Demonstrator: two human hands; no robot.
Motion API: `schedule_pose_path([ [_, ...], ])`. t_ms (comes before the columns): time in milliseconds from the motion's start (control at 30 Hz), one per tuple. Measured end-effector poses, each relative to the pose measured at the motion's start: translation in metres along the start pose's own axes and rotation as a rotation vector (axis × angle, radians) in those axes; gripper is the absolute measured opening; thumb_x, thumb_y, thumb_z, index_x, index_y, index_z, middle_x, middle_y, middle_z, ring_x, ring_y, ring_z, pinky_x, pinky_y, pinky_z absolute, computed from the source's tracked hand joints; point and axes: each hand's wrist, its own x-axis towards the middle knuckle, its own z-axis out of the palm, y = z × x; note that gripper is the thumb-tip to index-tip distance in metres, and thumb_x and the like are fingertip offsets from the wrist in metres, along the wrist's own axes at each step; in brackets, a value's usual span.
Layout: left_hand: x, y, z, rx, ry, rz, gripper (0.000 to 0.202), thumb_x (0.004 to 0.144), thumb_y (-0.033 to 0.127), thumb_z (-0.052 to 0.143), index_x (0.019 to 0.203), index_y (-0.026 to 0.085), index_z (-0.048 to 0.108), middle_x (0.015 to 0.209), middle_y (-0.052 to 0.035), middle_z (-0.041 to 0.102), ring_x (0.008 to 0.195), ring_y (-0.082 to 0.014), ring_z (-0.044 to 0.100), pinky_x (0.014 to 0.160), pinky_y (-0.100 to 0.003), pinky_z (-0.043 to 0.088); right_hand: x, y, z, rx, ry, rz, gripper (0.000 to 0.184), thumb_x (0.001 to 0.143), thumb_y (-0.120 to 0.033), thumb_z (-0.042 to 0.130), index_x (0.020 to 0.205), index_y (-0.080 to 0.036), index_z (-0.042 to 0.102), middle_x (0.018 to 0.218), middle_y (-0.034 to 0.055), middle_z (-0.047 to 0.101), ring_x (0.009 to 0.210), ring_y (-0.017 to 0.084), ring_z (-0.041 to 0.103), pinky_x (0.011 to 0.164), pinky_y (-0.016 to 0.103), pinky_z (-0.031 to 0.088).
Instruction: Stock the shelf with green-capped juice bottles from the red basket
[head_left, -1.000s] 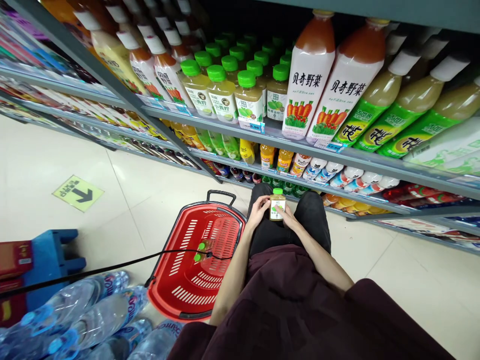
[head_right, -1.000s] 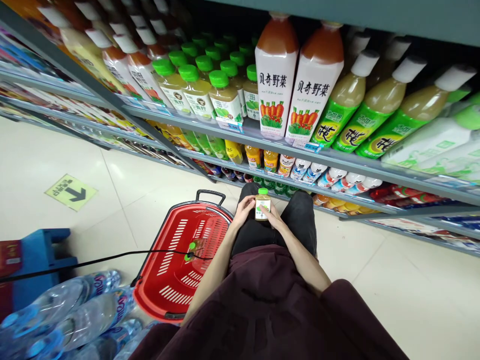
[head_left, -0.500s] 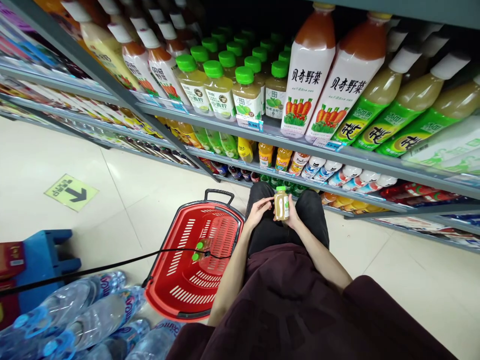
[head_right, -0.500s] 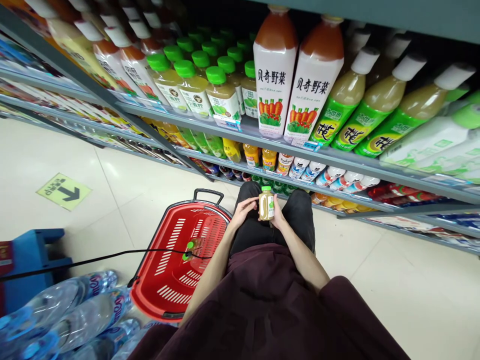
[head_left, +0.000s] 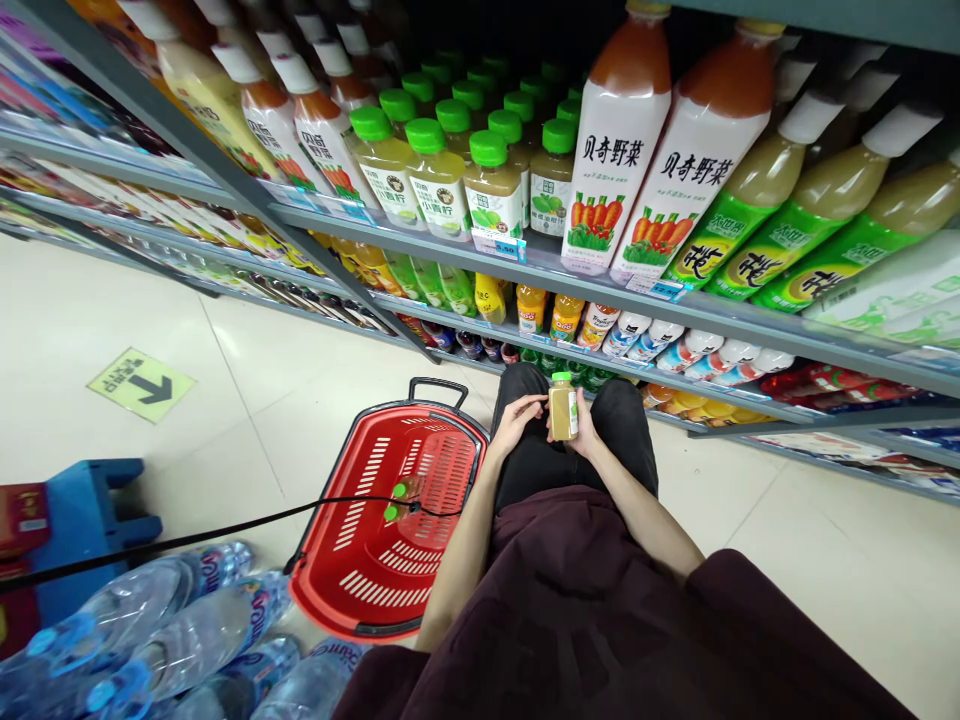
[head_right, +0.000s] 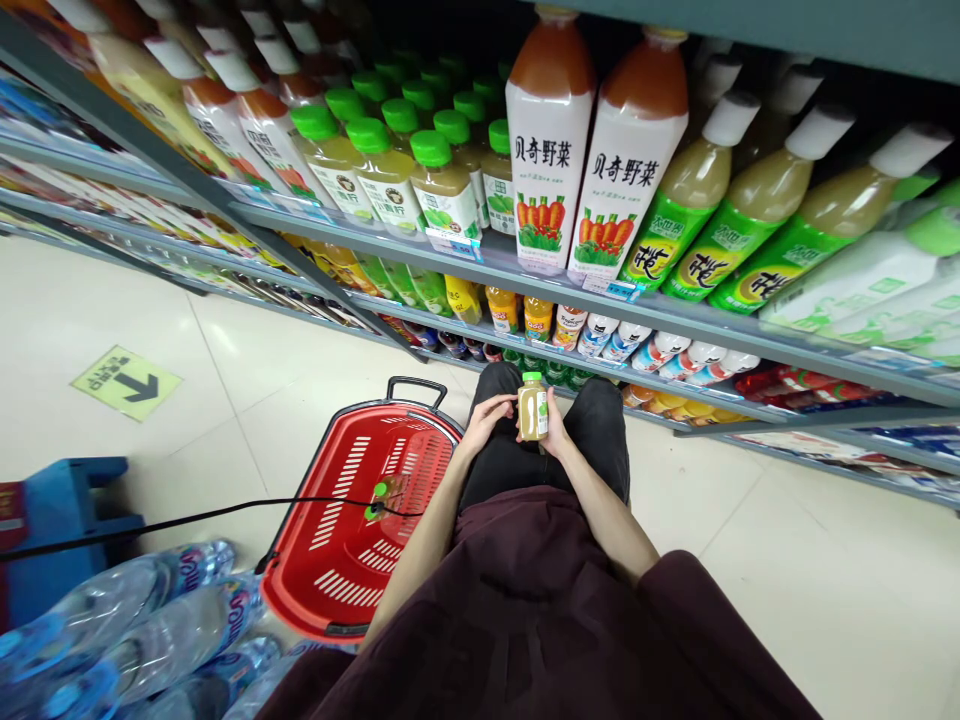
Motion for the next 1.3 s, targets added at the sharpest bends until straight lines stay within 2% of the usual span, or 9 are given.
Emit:
schedule_pose_path([
  [100,0.001,-0.002,0.000,-0.019,0.007,-0.007,0.042,0.090,0.048,0.071,0.118,0.017,0.077,0.088,-0.0041,0.070,0.080,-0.0154,0.063,0.083,-0.030,0.052,0.002,0.004,0.000,-0.046,0.093,-0.068,0.083,0.089,-0.088,0.031,0.104,-0.017,0.071,0.076,0.0112,0.079,0.072,0.029,0.078,0.063,0.045,0.067],
  [200,0.001,-0.002,0.003,-0.048,0.036,-0.014,0.043,0.089,0.049,0.072,0.117,0.017,0.076,0.096,-0.0055,0.070,0.084,-0.0159,0.065,0.083,-0.030,0.054,0.006,0.009,0.000,-0.098,0.176,-0.153,0.078,0.088,-0.087,0.039,0.109,-0.020,0.072,0.089,0.0103,0.082,0.087,0.030,0.080,0.075,0.045,0.067],
  [300,0.002,-0.001,0.006,-0.050,0.055,-0.014,0.047,0.087,0.053,0.072,0.118,0.018,0.075,0.109,-0.0081,0.070,0.091,-0.0186,0.067,0.082,-0.031,0.056,0.010,0.012,-0.001,-0.114,0.204,-0.198,0.076,0.086,-0.087,0.043,0.112,-0.021,0.071,0.099,0.0095,0.082,0.098,0.030,0.079,0.083,0.044,0.065],
  [400,0.002,-0.002,0.007,-0.015,0.050,-0.009,0.050,0.088,0.054,0.071,0.122,0.017,0.072,0.111,-0.0090,0.070,0.095,-0.0198,0.066,0.084,-0.031,0.056,0.013,0.014,-0.003,-0.130,0.218,-0.224,0.076,0.085,-0.087,0.045,0.112,-0.021,0.071,0.103,0.0099,0.082,0.102,0.030,0.078,0.087,0.043,0.064],
  [567,0.003,-0.008,0.007,0.003,0.067,0.014,0.049,0.085,0.048,0.076,0.123,0.017,0.069,0.108,-0.0080,0.069,0.099,-0.0188,0.065,0.091,-0.032,0.053,0.015,0.017,-0.006,-0.162,0.218,-0.262,0.075,0.083,-0.087,0.050,0.113,-0.022,0.071,0.109,0.0098,0.082,0.105,0.030,0.077,0.090,0.043,0.062],
  [800,0.005,-0.015,0.009,0.013,0.088,0.031,0.052,0.080,0.043,0.081,0.123,0.017,0.067,0.106,-0.0081,0.067,0.096,-0.0176,0.064,0.089,-0.032,0.055,0.017,0.018,-0.008,-0.222,0.183,-0.312,0.075,0.082,-0.085,0.053,0.120,-0.023,0.070,0.114,0.0090,0.080,0.112,0.030,0.074,0.093,0.044,0.061],
  [1033,0.005,-0.017,0.008,0.015,0.093,0.025,0.052,0.081,0.042,0.081,0.125,0.017,0.066,0.110,-0.0095,0.068,0.099,-0.0183,0.065,0.092,-0.034,0.057,0.016,0.019,-0.010,-0.295,0.178,-0.359,0.075,0.085,-0.083,0.052,0.127,-0.022,0.067,0.119,0.0092,0.078,0.118,0.030,0.071,0.100,0.044,0.057],
  [1300,0.005,-0.015,0.009,0.026,0.115,0.020,0.058,0.081,0.045,0.080,0.129,0.017,0.063,0.124,-0.0132,0.064,0.109,-0.0223,0.064,0.096,-0.039,0.057,0.006,0.008,-0.006,-0.469,0.154,-0.430,0.063,0.086,-0.074,0.060,0.125,-0.026,0.068,0.128,0.0063,0.073,0.124,0.030,0.064,0.109,0.042,0.049],
])
